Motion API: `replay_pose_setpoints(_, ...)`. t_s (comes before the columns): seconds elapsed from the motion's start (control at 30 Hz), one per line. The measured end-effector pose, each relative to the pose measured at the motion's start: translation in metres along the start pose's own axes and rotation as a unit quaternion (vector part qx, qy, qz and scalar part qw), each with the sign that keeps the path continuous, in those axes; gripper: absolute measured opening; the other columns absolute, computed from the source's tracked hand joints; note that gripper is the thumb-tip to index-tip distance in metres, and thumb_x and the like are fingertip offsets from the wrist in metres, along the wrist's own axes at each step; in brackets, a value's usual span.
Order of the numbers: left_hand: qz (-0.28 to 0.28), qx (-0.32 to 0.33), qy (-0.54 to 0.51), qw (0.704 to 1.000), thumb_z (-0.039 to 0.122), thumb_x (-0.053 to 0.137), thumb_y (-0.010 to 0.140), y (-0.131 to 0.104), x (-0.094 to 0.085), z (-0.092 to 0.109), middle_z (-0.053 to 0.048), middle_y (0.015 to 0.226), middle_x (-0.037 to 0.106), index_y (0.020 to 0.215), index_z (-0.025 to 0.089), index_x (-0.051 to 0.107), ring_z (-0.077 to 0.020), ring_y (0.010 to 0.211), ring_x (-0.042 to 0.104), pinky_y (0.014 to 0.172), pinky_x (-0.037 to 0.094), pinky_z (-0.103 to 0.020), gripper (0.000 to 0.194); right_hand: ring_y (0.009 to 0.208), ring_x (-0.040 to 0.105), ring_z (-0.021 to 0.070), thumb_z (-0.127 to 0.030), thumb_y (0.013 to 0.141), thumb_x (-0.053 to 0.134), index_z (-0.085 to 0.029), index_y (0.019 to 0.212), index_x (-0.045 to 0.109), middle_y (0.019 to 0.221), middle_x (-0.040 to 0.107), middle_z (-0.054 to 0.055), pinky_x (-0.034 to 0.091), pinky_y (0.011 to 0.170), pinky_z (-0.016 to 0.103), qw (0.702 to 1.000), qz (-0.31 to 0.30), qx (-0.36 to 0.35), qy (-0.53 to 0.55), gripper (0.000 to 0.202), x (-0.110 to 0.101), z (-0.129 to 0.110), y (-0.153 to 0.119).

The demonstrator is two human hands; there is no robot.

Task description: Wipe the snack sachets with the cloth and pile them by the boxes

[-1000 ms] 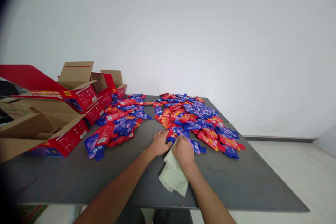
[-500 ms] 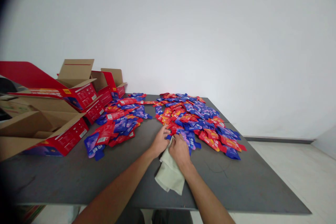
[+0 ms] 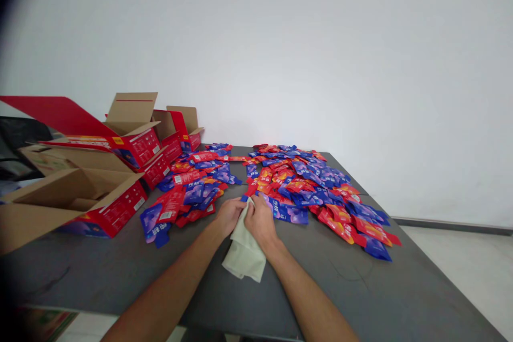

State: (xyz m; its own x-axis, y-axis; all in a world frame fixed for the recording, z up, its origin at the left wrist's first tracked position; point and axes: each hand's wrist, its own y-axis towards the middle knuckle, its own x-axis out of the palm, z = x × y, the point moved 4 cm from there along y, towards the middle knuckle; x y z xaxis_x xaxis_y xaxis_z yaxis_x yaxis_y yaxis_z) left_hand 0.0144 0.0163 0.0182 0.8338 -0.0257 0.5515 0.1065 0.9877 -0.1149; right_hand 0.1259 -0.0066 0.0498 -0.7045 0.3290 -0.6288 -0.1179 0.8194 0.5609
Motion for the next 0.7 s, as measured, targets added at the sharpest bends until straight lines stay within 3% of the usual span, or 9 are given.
replay_pose_setpoints(0.17,-0.051,-0.009,-0.034,0.998,0.026,0.073,0.073,-0.006,0.003,0.004,-0.01,0.096,0.073,0.111,0.016,0.069,-0.0213,0.088,0.069,0.085,0.052,-0.034,0.041,0.127,0.054,0.0245,-0.02,0.094,0.041,-0.014,0.12,0.063,0.123,0.066,0.013,0.042,0.109,0.039,1.0,0.005,0.002,0.014,0.034,0.005,0.003,0.004)
replay_pose_setpoints(0.3,-0.043,-0.002,-0.052,0.998,0.03,0.07,0.08,-0.007,0.005,0.011,-0.009,0.103,0.072,0.131,0.021,0.057,-0.0181,0.086,0.068,0.084,0.052,-0.033,0.053,0.128,0.053,0.0253,-0.02,0.093,0.043,-0.013,0.119,0.065,0.129,0.063,0.015,0.041,0.11,0.04,1.0,0.003,0.01,-0.003,0.034,0.001,0.019,0.006)
replay_pose_setpoints(0.5,-0.038,0.078,-0.05,0.995,0.008,0.07,0.067,-0.001,-0.012,0.033,-0.006,0.098,0.071,0.118,0.017,0.064,-0.0127,0.078,0.065,0.071,0.051,-0.023,0.052,0.112,0.059,0.028,-0.02,0.09,0.048,-0.011,0.108,0.07,0.116,0.063,0.018,0.047,0.101,0.043,0.999,0.031,0.035,-0.014,0.03,-0.013,0.041,0.01)
replay_pose_setpoints(0.6,-0.038,0.083,-0.043,0.995,0.01,0.071,0.067,-0.002,-0.01,0.031,-0.007,0.095,0.071,0.113,0.015,0.065,-0.013,0.075,0.065,0.068,0.051,-0.023,0.047,0.105,0.059,0.0271,-0.024,0.091,0.051,-0.015,0.11,0.068,0.11,0.063,0.015,0.049,0.096,0.043,0.997,0.074,0.018,0.013,0.027,-0.027,0.035,0.011)
replay_pose_setpoints(0.7,-0.054,0.065,-0.045,0.995,0.017,0.071,0.072,-0.007,0.0,0.025,-0.009,0.104,0.071,0.124,0.019,0.061,-0.0173,0.081,0.067,0.071,0.054,-0.028,0.053,0.099,0.06,0.025,-0.026,0.093,0.051,-0.018,0.113,0.063,0.105,0.063,0.011,0.05,0.091,0.041,0.995,0.084,-0.021,0.053,0.024,-0.034,0.018,0.01)
